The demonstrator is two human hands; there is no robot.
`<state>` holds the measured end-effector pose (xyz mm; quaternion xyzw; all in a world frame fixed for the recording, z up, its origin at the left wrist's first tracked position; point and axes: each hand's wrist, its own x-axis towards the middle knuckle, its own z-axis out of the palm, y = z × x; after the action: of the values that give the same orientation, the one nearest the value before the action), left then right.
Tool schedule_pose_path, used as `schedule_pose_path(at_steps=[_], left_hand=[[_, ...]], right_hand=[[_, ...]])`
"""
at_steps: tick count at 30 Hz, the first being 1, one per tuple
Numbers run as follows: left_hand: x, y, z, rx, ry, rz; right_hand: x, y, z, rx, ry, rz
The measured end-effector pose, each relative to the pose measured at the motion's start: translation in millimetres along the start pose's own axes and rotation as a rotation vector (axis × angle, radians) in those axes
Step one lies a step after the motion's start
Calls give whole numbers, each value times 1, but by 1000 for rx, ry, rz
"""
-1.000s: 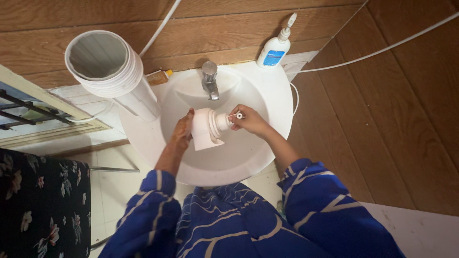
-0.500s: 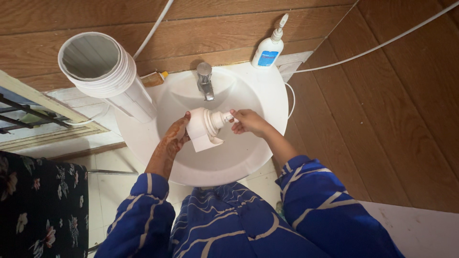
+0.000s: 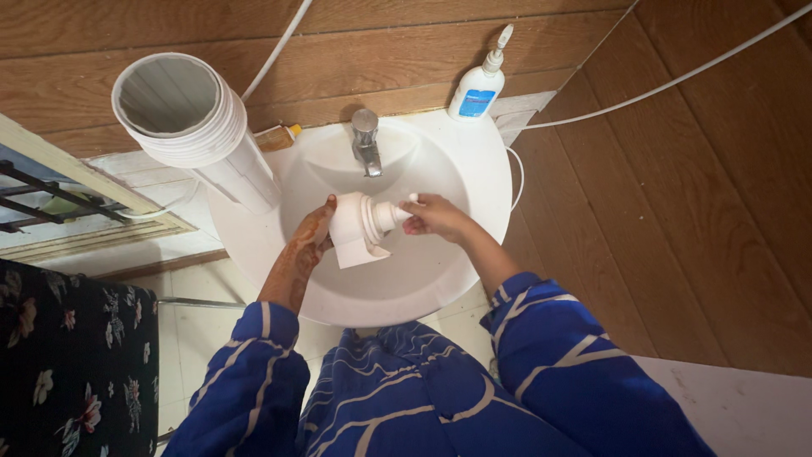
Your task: The person services a wall-mounted water purifier. They rinse the filter housing and cartridge parts under the tap in a small sink, reassemble the housing and lid, wipe the unit with a cloth, and remount the purifier on the wall bracket.
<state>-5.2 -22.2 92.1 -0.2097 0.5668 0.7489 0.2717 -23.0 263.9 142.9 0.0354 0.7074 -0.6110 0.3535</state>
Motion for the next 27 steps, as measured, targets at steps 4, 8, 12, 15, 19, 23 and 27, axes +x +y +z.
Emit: schedule_pose_path(at_steps=[4, 8, 12, 15, 19, 23, 27], left_hand=[[5, 2, -2, -72, 12, 3], [10, 1, 0, 4, 35, 2], [13, 0, 7, 88, 31, 6], [11, 0, 8, 86, 30, 1], [7, 3, 4, 55, 30, 1], [5, 5, 2, 75, 28, 22], [5, 5, 1, 85, 41, 6]], right_hand=[[-2, 2, -1, 6, -172, -135], [5, 4, 4, 296, -66, 79], [17, 7, 11, 199, 54, 189], [21, 11, 10, 41, 55, 154], [21, 16, 4, -132, 61, -154], [19, 19, -1, 13, 52, 129], [14, 19, -3, -95, -14, 99]])
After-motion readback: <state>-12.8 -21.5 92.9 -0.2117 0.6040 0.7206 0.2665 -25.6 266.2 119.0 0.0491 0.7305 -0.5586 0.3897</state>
